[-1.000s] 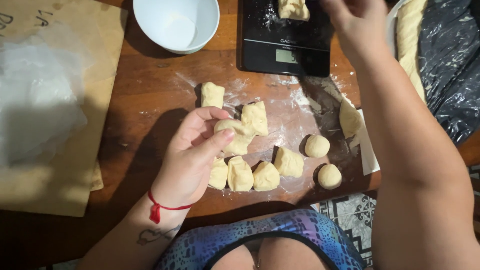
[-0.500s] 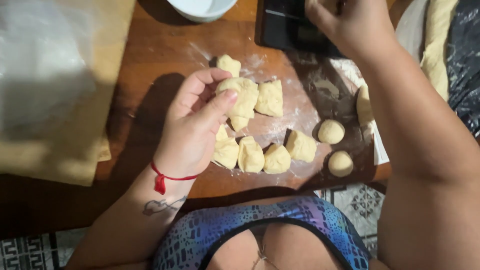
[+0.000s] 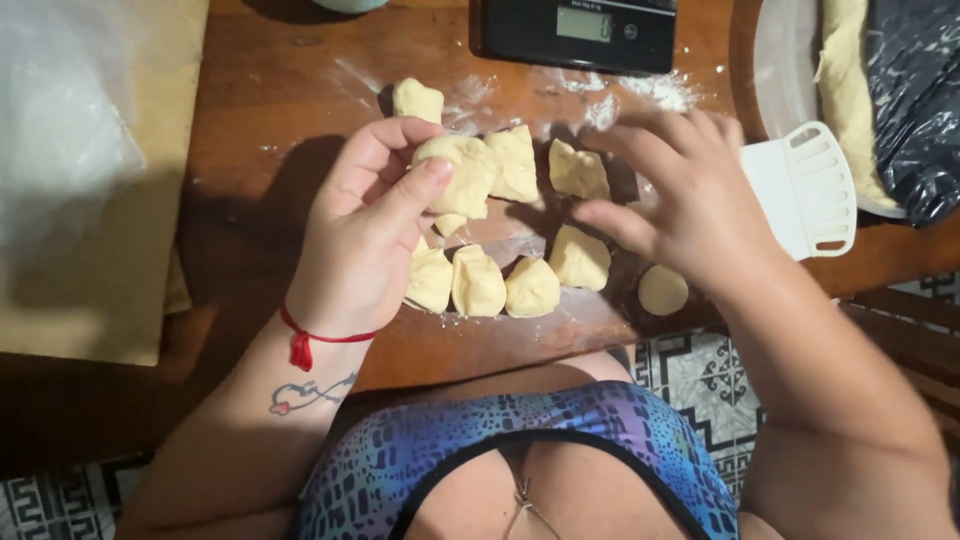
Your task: Dividing dough into portions using a bench scraper, weighing them on a digital scale for consistency, and rolling them into balls.
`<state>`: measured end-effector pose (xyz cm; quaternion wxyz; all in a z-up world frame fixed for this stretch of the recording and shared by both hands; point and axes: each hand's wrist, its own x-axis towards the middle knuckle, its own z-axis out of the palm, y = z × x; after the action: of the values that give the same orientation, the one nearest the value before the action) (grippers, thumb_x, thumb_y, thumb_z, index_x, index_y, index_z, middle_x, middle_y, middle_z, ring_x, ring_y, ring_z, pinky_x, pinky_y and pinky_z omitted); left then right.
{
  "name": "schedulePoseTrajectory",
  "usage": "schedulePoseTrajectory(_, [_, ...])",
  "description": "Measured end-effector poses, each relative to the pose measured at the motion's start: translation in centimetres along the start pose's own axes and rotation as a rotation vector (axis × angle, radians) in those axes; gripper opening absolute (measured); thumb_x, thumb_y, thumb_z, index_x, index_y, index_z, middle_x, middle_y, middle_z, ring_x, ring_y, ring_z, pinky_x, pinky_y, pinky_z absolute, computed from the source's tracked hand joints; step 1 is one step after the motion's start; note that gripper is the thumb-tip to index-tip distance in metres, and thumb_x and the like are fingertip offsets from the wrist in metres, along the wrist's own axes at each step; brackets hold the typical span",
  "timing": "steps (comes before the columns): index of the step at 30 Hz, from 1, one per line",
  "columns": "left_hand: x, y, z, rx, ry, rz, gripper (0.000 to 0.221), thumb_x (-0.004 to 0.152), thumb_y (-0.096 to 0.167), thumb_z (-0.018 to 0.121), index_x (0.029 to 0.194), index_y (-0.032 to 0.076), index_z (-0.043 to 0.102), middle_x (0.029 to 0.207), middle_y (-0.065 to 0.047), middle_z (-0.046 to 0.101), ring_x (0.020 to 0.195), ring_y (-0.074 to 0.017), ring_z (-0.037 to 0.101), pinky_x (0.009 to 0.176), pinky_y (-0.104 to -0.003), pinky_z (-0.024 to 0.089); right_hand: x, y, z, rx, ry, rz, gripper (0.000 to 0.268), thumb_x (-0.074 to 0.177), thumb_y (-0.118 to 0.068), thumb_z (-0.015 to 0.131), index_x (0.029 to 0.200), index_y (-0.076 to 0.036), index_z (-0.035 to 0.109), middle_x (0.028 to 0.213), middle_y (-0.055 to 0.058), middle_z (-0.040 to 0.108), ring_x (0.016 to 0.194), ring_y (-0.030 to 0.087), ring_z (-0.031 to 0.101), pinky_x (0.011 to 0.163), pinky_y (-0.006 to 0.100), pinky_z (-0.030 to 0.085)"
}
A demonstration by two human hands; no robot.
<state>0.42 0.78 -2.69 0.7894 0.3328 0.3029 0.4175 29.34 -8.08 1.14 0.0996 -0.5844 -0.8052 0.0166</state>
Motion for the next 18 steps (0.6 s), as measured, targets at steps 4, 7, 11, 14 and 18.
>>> schedulePoseTrajectory(4, [-0.1, 0.2, 0.1, -0.016, 0.008, -0.010, 0.029, 0.102, 0.010, 0.074, 0.130, 0.006, 0.066, 0.108, -0.004, 0.066, 0.094, -0.0099, 0.064, 0.075, -0.024, 0.061, -2.8, -3.3, -2.1, 0.045, -0.124, 0.142, 0.059, 0.092, -0.068, 0.066, 0.114, -0.014, 0.079, 0.094, -0.002, 0.071, 0.104, 0.027, 0.057, 0.108, 0.046, 0.037])
schedulePoseTrajectory(7, [-0.1, 0.2, 0.1, -0.037, -0.015, -0.013, 0.027, 0.104, 0.006, 0.072, 0.129, 0.004, 0.065, 0.108, -0.005, 0.067, 0.094, -0.0109, 0.065, 0.077, -0.024, 0.061, -4.0, -4.4, -0.3, -0.091, -0.089, 0.052, 0.065, 0.093, -0.063, 0.078, 0.135, -0.015, 0.080, 0.109, -0.001, 0.085, 0.109, 0.029, 0.068, 0.107, 0.046, 0.040])
schedulePoseTrajectory(11, [-0.2, -0.7, 0.0, -0.028, -0.043, 0.003, 0.026, 0.105, 0.004, 0.071, 0.130, 0.004, 0.065, 0.110, -0.003, 0.067, 0.098, -0.0083, 0.062, 0.086, -0.020, 0.055, -3.4, -3.1, -0.1, -0.052, 0.000, -0.012, 0.044, 0.088, -0.040, 0.097, 0.119, -0.013, 0.082, 0.099, -0.002, 0.078, 0.104, 0.025, 0.065, 0.097, 0.046, 0.037])
schedulePoseTrajectory(14, [-0.1, -1.3, 0.0, -0.045, -0.024, -0.013, 0.025, 0.103, 0.004, 0.072, 0.127, 0.007, 0.067, 0.104, -0.001, 0.066, 0.091, -0.0061, 0.059, 0.080, -0.018, 0.051, -1.3, -1.6, -2.2, 0.070, -0.068, 0.043, 0.028, 0.093, -0.040, 0.087, 0.110, -0.017, 0.083, 0.089, -0.009, 0.077, 0.099, 0.024, 0.063, 0.105, 0.046, 0.041])
schedulePoseTrajectory(18, [0.0, -1.4, 0.0, 0.018, -0.001, -0.011, 0.026, 0.102, 0.003, 0.073, 0.127, 0.007, 0.067, 0.107, -0.001, 0.065, 0.093, -0.0065, 0.057, 0.082, -0.019, 0.050, 3.1, 2.8, -4.0, -0.010, 0.032, 0.036, 0.024, 0.108, -0.027, 0.085, 0.121, -0.008, 0.078, 0.109, 0.004, 0.077, 0.106, 0.030, 0.061, 0.110, 0.047, 0.038])
